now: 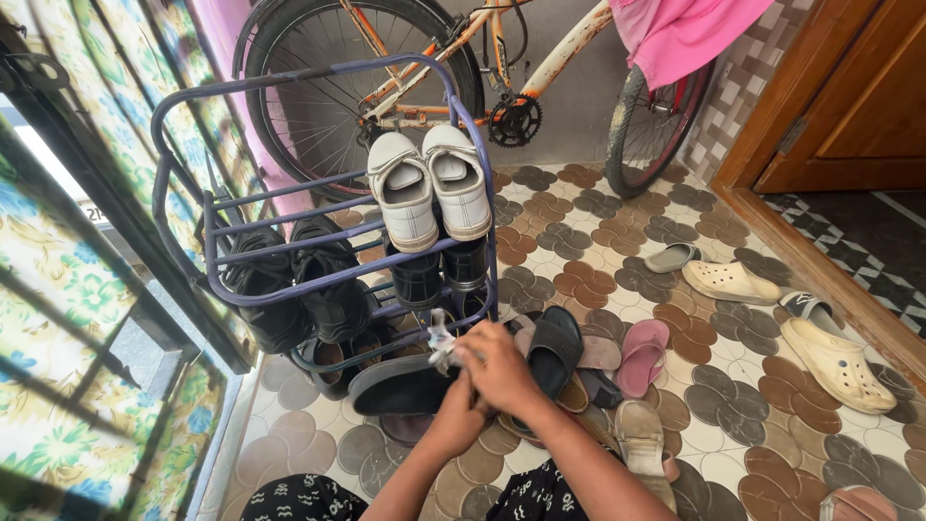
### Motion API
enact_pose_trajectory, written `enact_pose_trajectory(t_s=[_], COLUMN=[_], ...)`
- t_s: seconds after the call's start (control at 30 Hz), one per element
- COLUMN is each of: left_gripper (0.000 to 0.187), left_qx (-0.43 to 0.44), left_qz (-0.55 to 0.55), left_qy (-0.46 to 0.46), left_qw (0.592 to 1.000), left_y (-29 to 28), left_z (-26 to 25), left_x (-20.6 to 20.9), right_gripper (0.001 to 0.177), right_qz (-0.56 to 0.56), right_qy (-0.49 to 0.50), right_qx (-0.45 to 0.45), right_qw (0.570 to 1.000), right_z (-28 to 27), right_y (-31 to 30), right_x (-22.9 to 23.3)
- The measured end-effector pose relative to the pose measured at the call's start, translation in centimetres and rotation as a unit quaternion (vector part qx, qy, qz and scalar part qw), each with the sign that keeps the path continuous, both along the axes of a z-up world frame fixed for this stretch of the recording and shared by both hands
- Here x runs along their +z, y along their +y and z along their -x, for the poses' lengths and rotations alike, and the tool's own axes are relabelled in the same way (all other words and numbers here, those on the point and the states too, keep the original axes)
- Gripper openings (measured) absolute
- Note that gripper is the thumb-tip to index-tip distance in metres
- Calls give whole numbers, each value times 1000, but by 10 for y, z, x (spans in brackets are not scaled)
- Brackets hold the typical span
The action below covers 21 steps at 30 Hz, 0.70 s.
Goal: The person sits on the floor and wipes a blue shoe with a white cloth, then places it on a shoe rack. They proceed to wipe a black slide sandal with the same cloth and place it on the rack as well.
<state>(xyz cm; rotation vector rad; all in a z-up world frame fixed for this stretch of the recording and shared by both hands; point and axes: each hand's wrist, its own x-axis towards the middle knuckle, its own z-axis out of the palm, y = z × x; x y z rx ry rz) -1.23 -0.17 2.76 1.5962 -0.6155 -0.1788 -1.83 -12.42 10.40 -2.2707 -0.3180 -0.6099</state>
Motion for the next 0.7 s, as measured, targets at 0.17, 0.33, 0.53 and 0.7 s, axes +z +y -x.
enact_pose_trajectory(t_s=[0.17,0.33,0.53,0.7], left_gripper=[39,41,42,58], left_qx=[29,86,84,3], left_qz=[-111,-29,-96,57], left_qy=[31,-28,37,84], left_qw=[993,995,991,995], left_y=[0,19,10,-12], left_z=[5,-17,-19,-1], left_x=[-2,-12,-10,-22], right_gripper=[15,12,13,11], right_qz=[-12,106,273,13], right_qy=[6,13,200,68], right_qx=[-1,-73,5,-57], right_qw=[1000,992,941,996], right_z=[-17,-2,19,8], right_y=[-27,-74,-44,-2], right_x=[-19,26,60,33])
